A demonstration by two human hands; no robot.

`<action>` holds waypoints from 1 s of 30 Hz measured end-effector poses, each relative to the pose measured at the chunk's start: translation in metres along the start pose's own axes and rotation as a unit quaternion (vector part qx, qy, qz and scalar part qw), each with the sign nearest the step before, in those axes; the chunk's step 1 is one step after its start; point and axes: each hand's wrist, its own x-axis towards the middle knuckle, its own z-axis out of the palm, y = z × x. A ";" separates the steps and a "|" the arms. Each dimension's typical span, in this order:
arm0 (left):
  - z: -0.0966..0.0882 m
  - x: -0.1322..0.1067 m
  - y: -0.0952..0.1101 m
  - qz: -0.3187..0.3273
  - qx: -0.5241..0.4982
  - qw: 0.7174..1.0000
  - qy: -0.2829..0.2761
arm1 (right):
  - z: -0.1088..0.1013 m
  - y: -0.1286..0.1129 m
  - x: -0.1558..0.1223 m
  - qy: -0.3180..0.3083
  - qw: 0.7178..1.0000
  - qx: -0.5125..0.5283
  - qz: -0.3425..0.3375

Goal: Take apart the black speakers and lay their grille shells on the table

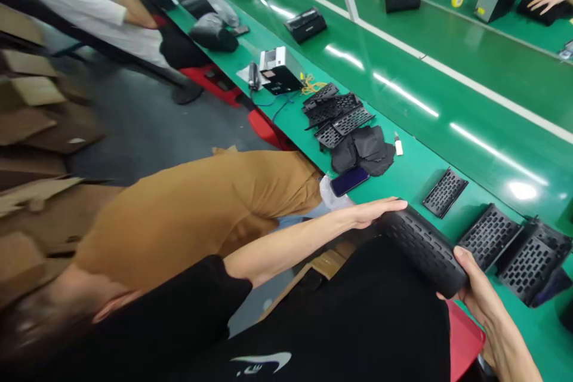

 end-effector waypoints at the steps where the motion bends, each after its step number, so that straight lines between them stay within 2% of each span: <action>1: -0.001 0.000 -0.008 -0.042 -0.022 0.999 -0.007 | 0.000 0.010 0.005 0.000 1.000 0.012 0.026; 3: 0.000 -0.002 -0.021 -0.105 -0.067 0.992 0.002 | 0.001 0.026 0.013 0.007 0.998 0.038 0.039; 4: 0.002 -0.003 -0.026 -0.116 -0.084 0.989 0.020 | 0.002 0.032 0.017 0.015 0.998 0.052 0.034; 9: 0.015 -0.004 -0.045 -0.113 -0.091 0.983 0.115 | 0.002 0.048 0.033 0.047 0.995 0.086 0.011; 12: 0.019 -0.001 -0.056 -0.122 -0.083 0.979 0.143 | 0.000 0.052 0.045 0.061 0.993 0.096 0.012; 16: 0.019 0.002 -0.066 -0.179 -0.064 0.971 0.146 | 0.000 0.057 0.055 0.065 0.992 0.095 0.046; 22: 0.011 0.001 -0.061 -0.240 -0.043 0.965 0.097 | -0.001 0.057 0.057 0.034 0.991 0.071 0.104; 26: 0.011 0.007 -0.061 -0.281 -0.038 0.950 0.129 | -0.002 0.059 0.062 0.030 0.990 0.056 0.129; 30: 0.012 0.011 -0.068 -0.283 -0.035 0.949 0.134 | -0.003 0.063 0.068 0.031 0.990 0.047 0.133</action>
